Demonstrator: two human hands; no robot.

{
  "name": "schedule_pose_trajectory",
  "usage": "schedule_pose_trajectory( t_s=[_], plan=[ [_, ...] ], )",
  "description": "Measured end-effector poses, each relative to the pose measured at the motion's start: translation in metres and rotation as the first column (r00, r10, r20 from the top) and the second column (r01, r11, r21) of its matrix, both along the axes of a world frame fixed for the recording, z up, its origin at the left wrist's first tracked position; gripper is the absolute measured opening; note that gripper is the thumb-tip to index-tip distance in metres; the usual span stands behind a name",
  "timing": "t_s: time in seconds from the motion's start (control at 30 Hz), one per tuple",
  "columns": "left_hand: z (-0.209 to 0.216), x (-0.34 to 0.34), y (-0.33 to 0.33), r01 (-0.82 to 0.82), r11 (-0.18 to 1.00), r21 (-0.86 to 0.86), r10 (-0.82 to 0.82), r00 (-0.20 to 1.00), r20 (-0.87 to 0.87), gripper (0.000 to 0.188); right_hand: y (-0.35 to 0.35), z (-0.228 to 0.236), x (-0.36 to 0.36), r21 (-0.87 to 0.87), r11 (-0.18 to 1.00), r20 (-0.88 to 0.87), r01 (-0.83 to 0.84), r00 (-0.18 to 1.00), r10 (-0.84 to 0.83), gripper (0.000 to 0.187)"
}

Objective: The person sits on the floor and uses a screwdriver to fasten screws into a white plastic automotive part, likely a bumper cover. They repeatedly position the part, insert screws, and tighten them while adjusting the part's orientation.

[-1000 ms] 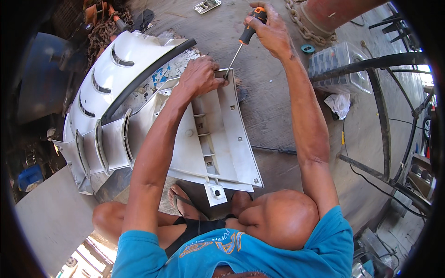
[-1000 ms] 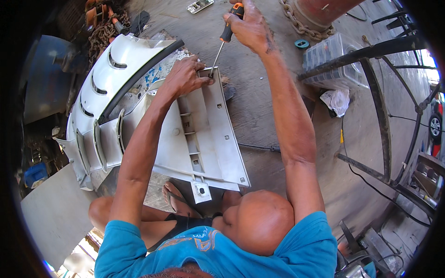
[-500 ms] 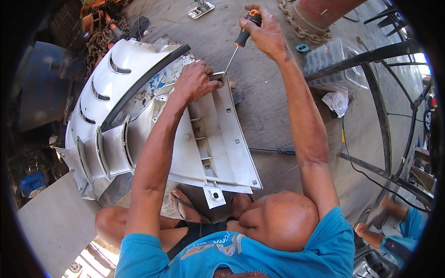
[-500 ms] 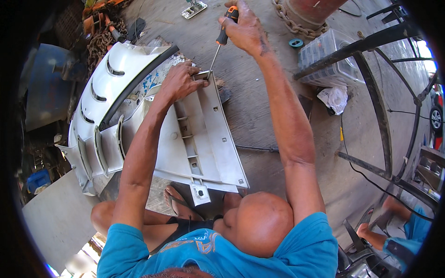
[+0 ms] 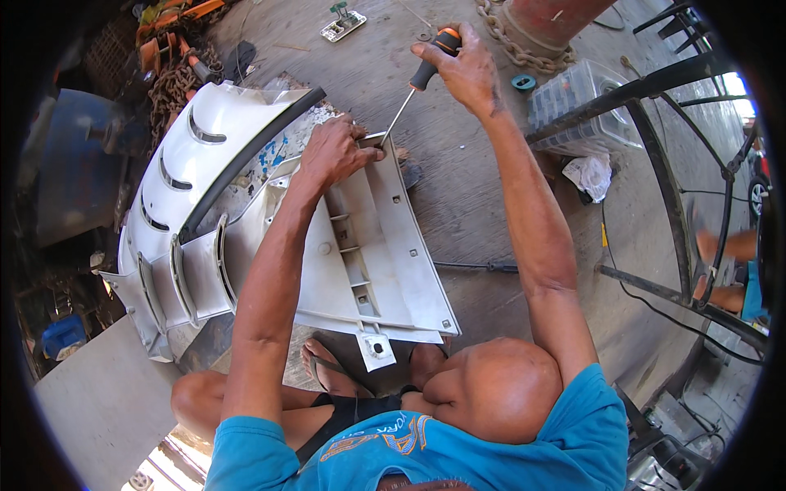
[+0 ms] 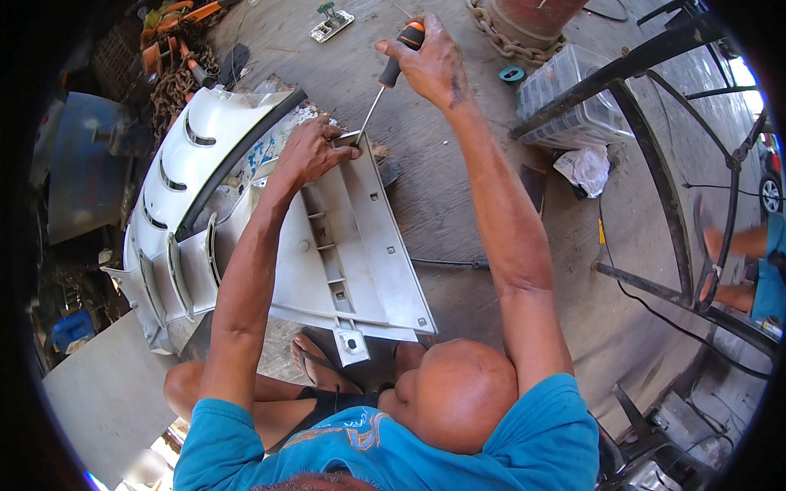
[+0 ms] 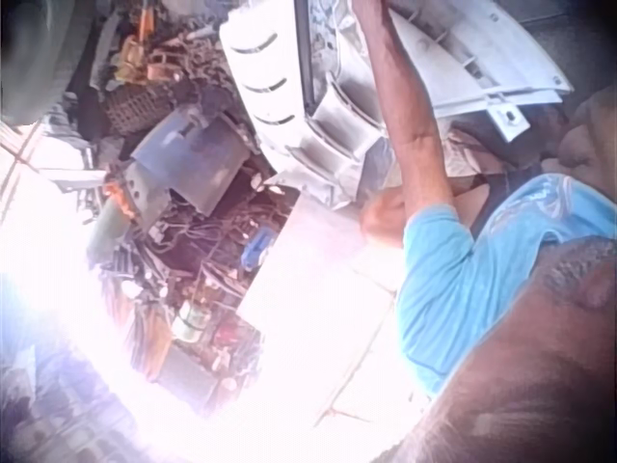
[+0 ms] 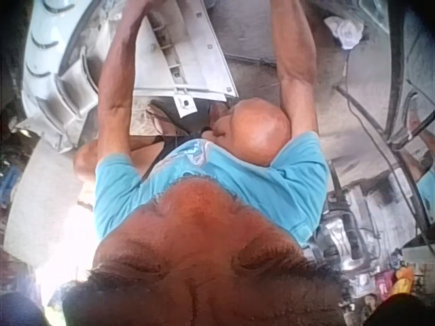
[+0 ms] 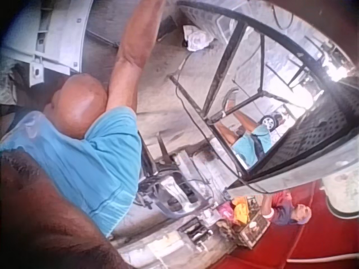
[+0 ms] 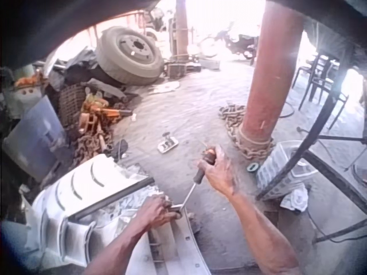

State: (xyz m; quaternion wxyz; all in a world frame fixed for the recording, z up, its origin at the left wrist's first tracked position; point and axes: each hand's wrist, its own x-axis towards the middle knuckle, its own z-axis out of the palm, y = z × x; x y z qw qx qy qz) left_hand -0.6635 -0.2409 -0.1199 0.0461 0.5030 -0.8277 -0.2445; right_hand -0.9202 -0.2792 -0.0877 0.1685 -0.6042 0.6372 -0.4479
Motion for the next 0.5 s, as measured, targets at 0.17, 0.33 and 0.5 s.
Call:
schedule_pose_trajectory(
  t_s=[0.17,0.33,0.5],
  plan=[
    [0.01,-0.006,-0.001,-0.031,0.994,0.102,0.022,0.996,0.089,0.055,0.016,0.017,-0.002,0.006,0.999,-0.091,-0.032,0.995,0.033,0.064],
    [0.009,-0.003,0.0,-0.028,0.997,0.076,0.022,0.997,0.077,0.056,0.019,0.036,0.003,0.089,0.99,-0.231,-0.111,0.964,0.129,0.058],
    [-0.003,-0.001,0.001,-0.005,1.0,-0.002,0.005,1.0,0.02,0.053,0.014,0.033,0.008,-0.066,0.929,-0.052,-0.365,0.931,0.362,0.049]
  ],
)
